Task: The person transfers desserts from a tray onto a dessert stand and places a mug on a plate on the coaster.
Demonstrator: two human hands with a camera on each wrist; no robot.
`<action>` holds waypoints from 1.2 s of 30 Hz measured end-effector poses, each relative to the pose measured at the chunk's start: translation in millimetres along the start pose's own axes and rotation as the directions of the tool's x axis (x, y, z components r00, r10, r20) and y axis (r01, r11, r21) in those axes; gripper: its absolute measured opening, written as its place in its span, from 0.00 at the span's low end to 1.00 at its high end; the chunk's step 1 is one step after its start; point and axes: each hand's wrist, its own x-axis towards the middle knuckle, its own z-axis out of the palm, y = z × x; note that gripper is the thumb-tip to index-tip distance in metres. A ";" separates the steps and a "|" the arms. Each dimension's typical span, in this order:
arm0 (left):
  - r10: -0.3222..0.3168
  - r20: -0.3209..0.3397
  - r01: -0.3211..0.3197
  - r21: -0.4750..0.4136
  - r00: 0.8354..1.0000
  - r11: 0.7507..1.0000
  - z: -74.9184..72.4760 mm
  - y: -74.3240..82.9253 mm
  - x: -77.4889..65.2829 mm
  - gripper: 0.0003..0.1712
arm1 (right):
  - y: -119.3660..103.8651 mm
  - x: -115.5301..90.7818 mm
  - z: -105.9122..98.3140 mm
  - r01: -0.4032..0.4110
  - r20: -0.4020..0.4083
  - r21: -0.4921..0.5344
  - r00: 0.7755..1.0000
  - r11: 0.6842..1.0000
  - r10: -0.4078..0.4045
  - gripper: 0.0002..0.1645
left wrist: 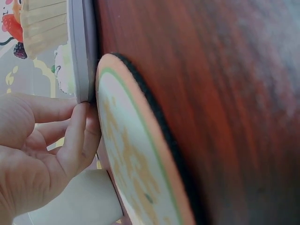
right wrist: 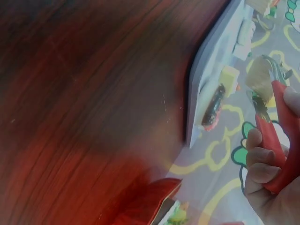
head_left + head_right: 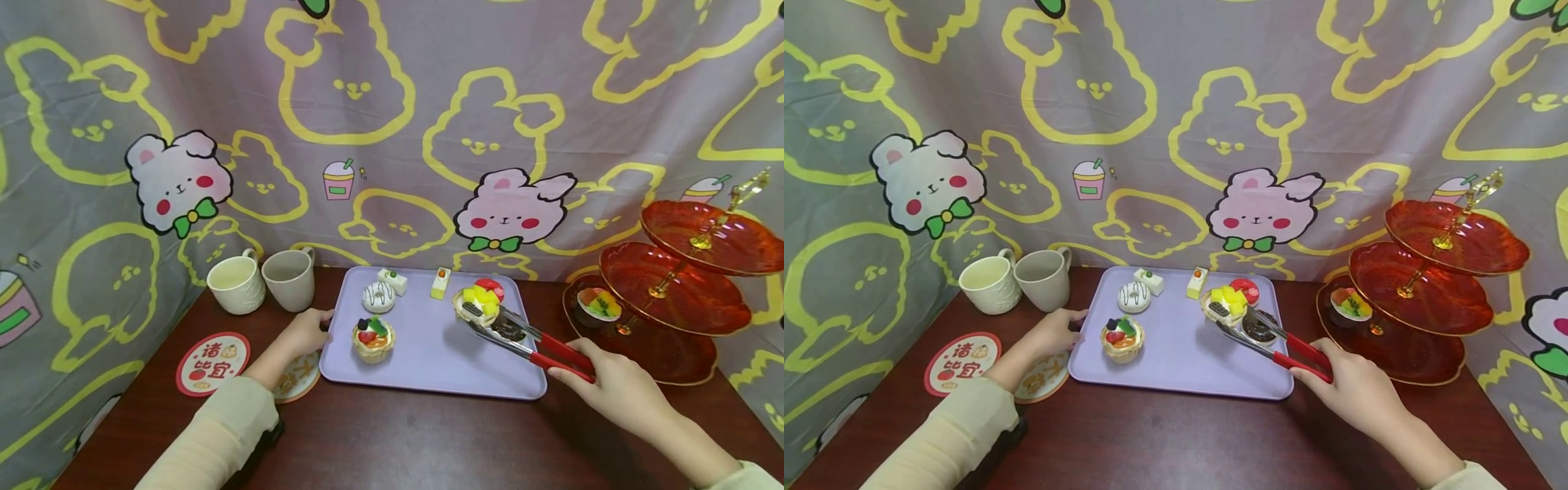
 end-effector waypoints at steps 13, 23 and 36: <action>-0.001 -0.002 0.002 0.035 1.000 0.999 -2.1 -0.6 -0.9 0.35 | 17.9 -19.5 -15.3 -0.047 -0.044 -0.021 0.998 0.999 0.046 0.33; 0.005 -0.003 -0.005 0.008 1.000 1.000 -2.3 0.4 -0.8 0.35 | 33.6 -35.6 -20.0 -0.141 -0.034 -0.028 0.990 0.990 0.140 0.34; 0.016 0.002 -0.016 0.014 1.000 1.000 -2.3 1.3 0.7 0.35 | 56.5 -50.1 -22.4 -0.250 -0.004 -0.047 0.968 0.967 0.250 0.37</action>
